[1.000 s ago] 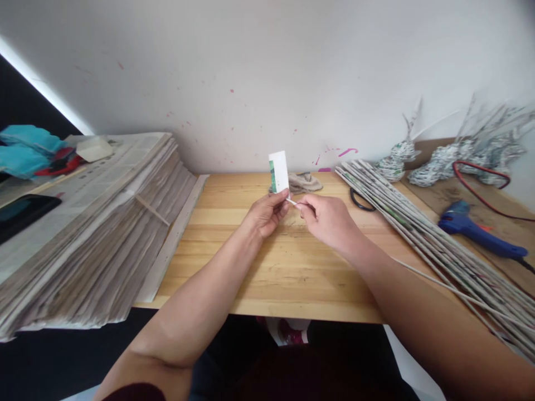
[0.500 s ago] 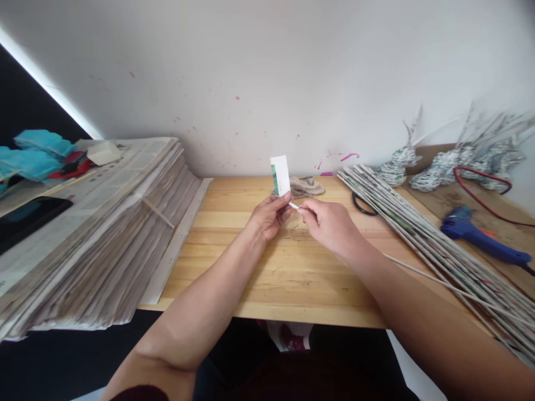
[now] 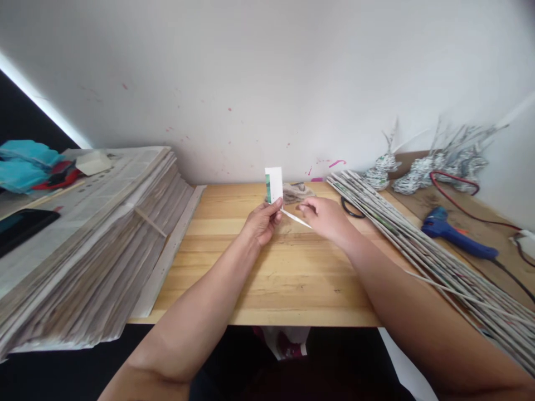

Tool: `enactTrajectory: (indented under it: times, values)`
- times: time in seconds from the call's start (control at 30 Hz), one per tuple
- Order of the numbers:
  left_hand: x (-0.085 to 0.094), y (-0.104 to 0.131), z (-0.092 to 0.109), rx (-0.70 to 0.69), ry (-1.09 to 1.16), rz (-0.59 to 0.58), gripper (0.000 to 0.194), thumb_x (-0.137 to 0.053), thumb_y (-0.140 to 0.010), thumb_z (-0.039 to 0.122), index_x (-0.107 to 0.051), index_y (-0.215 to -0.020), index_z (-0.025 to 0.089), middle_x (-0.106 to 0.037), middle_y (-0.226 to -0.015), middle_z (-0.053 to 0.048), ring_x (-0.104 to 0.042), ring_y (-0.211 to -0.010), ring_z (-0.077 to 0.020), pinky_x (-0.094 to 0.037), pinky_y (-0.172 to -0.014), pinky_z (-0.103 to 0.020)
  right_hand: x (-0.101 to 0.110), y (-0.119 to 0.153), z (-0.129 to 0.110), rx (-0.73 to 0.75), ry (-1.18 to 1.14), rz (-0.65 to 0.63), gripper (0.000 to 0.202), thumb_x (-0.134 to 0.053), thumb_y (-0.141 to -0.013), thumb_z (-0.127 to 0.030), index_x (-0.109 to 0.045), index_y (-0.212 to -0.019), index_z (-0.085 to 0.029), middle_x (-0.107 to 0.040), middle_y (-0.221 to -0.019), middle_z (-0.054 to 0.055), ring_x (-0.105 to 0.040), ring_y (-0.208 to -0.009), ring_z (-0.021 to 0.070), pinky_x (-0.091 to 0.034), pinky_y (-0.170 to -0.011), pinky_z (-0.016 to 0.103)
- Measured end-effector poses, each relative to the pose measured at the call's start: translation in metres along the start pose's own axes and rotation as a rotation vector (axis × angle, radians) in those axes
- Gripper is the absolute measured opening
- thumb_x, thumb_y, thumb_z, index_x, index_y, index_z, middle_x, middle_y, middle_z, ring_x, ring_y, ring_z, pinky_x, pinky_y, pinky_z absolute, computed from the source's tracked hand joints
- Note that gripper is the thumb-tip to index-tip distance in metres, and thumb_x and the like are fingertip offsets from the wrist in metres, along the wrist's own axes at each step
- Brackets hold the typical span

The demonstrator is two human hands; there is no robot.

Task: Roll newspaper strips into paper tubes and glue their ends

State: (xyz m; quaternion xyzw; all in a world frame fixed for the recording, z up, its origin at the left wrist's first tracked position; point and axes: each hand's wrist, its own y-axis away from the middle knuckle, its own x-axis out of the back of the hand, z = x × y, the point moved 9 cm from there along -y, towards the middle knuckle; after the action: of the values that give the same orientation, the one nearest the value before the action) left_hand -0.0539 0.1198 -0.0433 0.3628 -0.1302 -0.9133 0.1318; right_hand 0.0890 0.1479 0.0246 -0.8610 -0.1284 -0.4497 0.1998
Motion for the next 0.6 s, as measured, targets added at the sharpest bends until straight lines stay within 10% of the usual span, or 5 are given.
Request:
enactTrajectory:
  times: [0.13, 0.3, 0.6]
  values:
    - [0.001, -0.001, -0.001, -0.006, 0.019, 0.015, 0.016, -0.065, -0.085, 0.004, -0.060, -0.071, 0.009, -0.062, -0.064, -0.001, -0.054, -0.046, -0.0017, -0.047, -0.044, -0.008, 0.005, -0.032, 0.009, 0.026, 0.304, 0.105, 0.030, -0.053, -0.093, -0.029, -0.071, -0.110, -0.013, -0.072, -0.106, 0.018, -0.064, -0.101, 0.0277, -0.044, -0.085, 0.035]
    - [0.001, -0.002, -0.004, 0.010, 0.032, 0.006, 0.014, -0.065, -0.085, 0.003, -0.060, -0.074, 0.009, -0.064, -0.065, -0.002, -0.055, -0.046, -0.0025, -0.047, -0.044, -0.009, -0.022, -0.066, 0.023, -0.051, 0.393, -0.069, 0.027, -0.054, -0.093, -0.029, -0.076, -0.100, -0.016, -0.074, -0.102, 0.017, -0.067, -0.094, 0.0262, -0.043, -0.077, 0.032]
    - [0.001, -0.005, -0.003, -0.017, 0.047, -0.003, 0.015, -0.067, -0.083, 0.003, -0.059, -0.072, 0.010, -0.064, -0.067, -0.002, -0.057, -0.050, -0.0020, -0.048, -0.048, -0.007, -0.020, -0.069, 0.020, -0.066, 0.470, -0.051, 0.032, -0.058, -0.090, -0.041, -0.076, -0.096, -0.015, -0.076, -0.095, 0.016, -0.069, -0.088, 0.0259, -0.044, -0.072, 0.030]
